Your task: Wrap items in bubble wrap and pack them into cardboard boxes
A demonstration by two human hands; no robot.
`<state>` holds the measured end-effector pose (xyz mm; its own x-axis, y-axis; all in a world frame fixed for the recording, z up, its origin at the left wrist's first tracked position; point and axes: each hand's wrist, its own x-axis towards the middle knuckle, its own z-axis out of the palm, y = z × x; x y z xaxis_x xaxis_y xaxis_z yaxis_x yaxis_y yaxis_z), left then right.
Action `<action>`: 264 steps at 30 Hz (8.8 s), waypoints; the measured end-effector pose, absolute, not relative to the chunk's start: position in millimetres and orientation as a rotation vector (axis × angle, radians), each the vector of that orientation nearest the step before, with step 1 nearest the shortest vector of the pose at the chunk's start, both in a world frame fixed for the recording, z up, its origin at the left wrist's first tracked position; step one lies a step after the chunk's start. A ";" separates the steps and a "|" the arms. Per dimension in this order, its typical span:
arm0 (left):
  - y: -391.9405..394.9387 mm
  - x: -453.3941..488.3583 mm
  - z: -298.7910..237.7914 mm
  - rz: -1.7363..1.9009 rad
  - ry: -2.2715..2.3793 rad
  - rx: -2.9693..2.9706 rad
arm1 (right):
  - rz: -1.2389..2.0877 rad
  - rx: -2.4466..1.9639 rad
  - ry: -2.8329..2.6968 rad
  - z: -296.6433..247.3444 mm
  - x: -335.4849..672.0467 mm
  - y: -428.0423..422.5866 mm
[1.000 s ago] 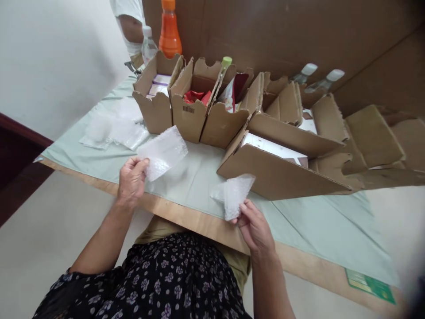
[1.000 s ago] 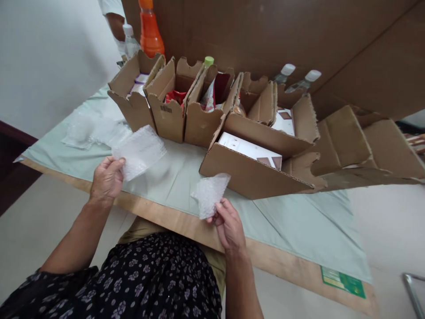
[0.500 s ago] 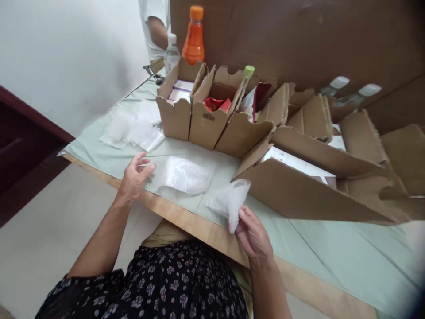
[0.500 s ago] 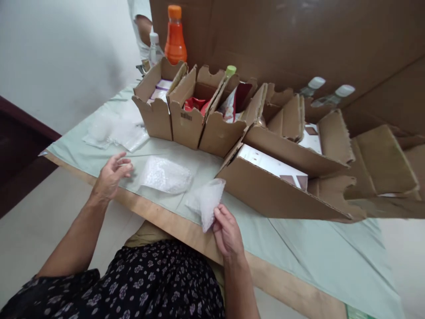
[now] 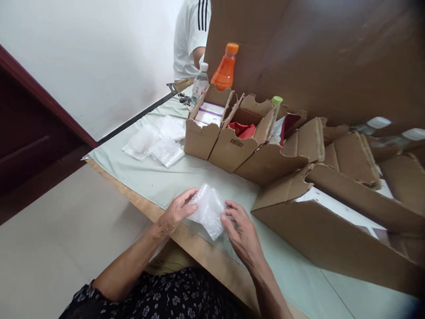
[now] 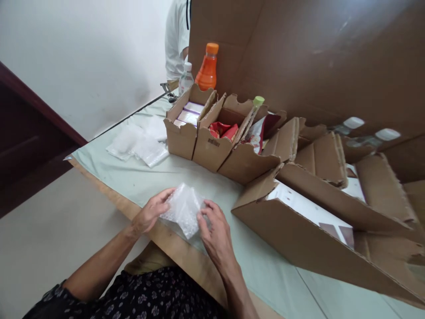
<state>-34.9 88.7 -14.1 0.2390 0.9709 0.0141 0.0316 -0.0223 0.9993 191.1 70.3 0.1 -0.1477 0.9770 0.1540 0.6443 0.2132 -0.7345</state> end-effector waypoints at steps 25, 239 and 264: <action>73.8 -185.6 11.4 1.777 1.718 0.317 | 0.751 -1.114 -1.921 84.0 100.4 220.5; 29.1 95.4 32.8 0.766 0.588 2.168 | 0.794 -1.583 -1.545 112.4 332.8 -53.2; 128.9 132.8 71.3 1.456 0.831 2.669 | -0.304 -2.688 -2.175 183.4 382.2 96.5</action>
